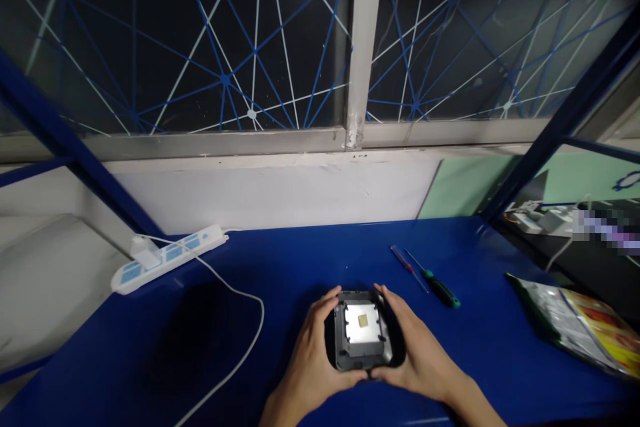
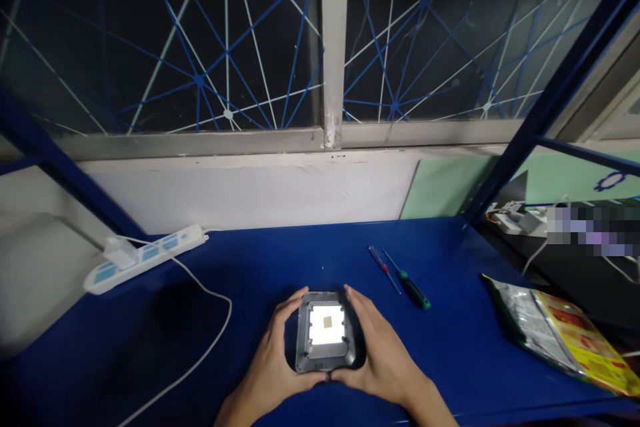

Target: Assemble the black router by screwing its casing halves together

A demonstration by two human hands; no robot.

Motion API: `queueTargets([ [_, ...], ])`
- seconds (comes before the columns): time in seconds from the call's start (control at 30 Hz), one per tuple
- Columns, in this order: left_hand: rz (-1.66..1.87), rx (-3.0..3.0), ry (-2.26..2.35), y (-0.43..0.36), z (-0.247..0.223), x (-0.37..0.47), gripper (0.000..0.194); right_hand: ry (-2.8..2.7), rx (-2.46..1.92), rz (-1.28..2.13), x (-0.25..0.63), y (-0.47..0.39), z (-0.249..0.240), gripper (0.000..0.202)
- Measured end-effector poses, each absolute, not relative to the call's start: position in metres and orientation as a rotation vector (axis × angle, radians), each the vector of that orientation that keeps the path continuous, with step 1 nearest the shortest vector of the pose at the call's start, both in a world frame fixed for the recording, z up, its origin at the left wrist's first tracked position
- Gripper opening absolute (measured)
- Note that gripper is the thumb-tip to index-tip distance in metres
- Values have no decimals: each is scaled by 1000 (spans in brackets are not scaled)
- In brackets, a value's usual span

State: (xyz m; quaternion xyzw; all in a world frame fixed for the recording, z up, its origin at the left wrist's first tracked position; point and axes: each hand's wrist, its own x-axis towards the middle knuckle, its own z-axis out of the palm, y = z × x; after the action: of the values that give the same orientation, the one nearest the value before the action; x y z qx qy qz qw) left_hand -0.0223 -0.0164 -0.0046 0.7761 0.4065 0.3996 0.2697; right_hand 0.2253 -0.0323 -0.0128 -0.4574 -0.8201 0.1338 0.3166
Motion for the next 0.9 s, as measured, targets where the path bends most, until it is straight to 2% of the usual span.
queueTargets([
  [0.5, 1063, 2096, 1092, -17, -6, -23, 114, -1993, -1221, 340, 221, -39, -14, 126],
  [0.7, 1025, 2124, 1099, -16, -7, -25, 118, -2005, -1213, 286, 222, -40, -12, 130],
  [0.9, 790, 2395, 1093, -5, 17, -29, 124, -2103, -1139, 83, 227, -35, 1, 131],
])
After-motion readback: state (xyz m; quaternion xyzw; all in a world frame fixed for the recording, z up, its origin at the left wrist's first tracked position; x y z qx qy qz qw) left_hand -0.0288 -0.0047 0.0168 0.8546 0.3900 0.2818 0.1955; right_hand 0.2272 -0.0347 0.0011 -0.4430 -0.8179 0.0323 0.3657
